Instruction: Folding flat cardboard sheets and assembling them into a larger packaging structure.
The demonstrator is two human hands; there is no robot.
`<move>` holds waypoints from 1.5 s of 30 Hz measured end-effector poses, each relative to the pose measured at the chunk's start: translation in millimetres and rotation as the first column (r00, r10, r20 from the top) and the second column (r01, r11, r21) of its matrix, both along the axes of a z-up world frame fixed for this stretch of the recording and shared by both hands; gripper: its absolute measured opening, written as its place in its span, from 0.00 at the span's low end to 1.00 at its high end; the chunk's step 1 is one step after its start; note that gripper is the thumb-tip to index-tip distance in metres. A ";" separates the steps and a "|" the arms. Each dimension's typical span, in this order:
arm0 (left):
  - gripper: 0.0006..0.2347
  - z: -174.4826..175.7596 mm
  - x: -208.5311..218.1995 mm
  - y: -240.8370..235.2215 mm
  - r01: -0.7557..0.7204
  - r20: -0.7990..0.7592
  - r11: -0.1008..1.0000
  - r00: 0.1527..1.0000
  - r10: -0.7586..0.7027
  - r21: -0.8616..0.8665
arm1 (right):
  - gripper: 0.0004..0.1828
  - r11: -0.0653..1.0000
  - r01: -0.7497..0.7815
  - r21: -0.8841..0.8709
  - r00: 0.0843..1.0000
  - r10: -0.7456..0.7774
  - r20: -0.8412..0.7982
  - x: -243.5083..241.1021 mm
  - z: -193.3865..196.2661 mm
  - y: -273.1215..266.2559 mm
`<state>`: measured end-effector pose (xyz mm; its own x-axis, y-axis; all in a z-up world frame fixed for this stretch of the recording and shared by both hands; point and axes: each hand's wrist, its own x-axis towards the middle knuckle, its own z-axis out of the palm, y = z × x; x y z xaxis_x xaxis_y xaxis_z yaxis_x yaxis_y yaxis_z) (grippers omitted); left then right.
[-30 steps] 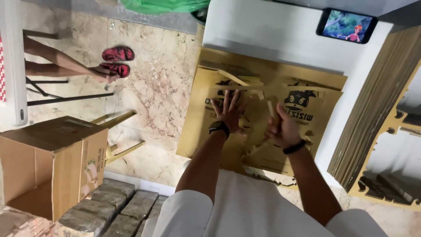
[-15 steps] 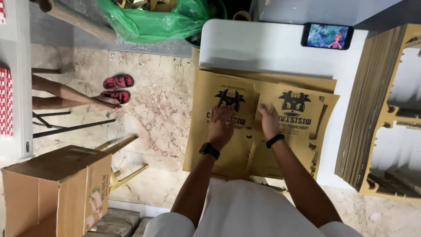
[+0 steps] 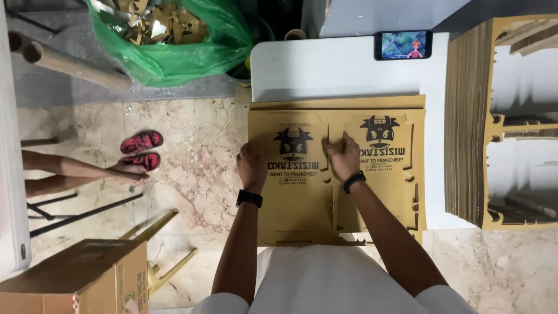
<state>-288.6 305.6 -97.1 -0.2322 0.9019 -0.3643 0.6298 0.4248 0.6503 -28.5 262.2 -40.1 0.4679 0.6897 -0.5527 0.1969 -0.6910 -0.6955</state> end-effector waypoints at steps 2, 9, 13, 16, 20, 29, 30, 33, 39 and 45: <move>0.21 22.5 -6.6 8.7 -0.075 0.075 0.997 0.994 0.075 -0.002 | 0.46 0.996 -0.057 -0.065 0.993 0.063 0.103 2.9 0.5 1.7; 0.25 61.3 -24.9 35.8 0.168 0.118 0.975 0.981 -0.151 -0.146 | 0.08 0.973 -0.034 0.230 0.995 0.013 0.094 -74.1 15.6 9.4; 0.18 42.9 -21.2 60.4 0.459 -0.094 0.831 0.856 -0.509 -0.314 | 0.15 0.945 -0.326 0.036 0.862 0.313 -0.400 -107.7 -26.2 32.5; 0.21 27.6 -24.1 60.3 0.458 -0.142 0.810 0.833 -0.535 -0.367 | 0.19 0.933 -0.345 -0.106 0.811 0.239 -0.533 -106.6 35.2 57.3; 0.21 45.8 -19.4 56.7 0.473 -0.191 0.802 0.805 -0.562 -0.365 | 0.19 0.905 -0.385 -0.179 0.842 0.265 -0.470 -101.3 79.3 74.0; 0.24 117.1 -8.7 57.6 0.482 -0.015 0.765 0.842 -0.539 -0.427 | 0.14 0.896 -0.371 -0.242 0.855 0.228 -0.466 -103.2 85.5 72.2; 0.24 108.0 -13.9 66.5 0.466 -0.025 0.772 0.850 -0.527 -0.432 | 0.14 0.891 -0.386 -0.237 0.847 0.240 -0.475 -101.8 68.9 70.8; 0.23 91.6 -24.5 89.4 0.495 0.007 0.764 0.841 -0.541 -0.414 | 0.18 0.923 -0.263 -0.281 0.819 0.060 -0.570 -102.6 28.9 68.9; 0.26 121.3 4.4 112.1 0.463 0.151 0.810 0.886 -0.439 -0.361 | 0.25 0.946 -0.183 -0.269 0.871 0.029 -0.491 -105.6 49.1 80.4; 0.26 38.0 3.9 100.8 0.503 -0.209 0.833 0.811 -0.547 -0.229 | 0.28 0.946 -0.213 -0.242 0.901 0.094 -0.424 -111.7 46.0 84.6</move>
<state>-284.7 406.4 -59.0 0.1564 0.8493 -0.5042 0.9191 0.0618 0.3890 -140.2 346.8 5.9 0.0649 0.5264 -0.8478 0.0612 -0.8501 -0.5231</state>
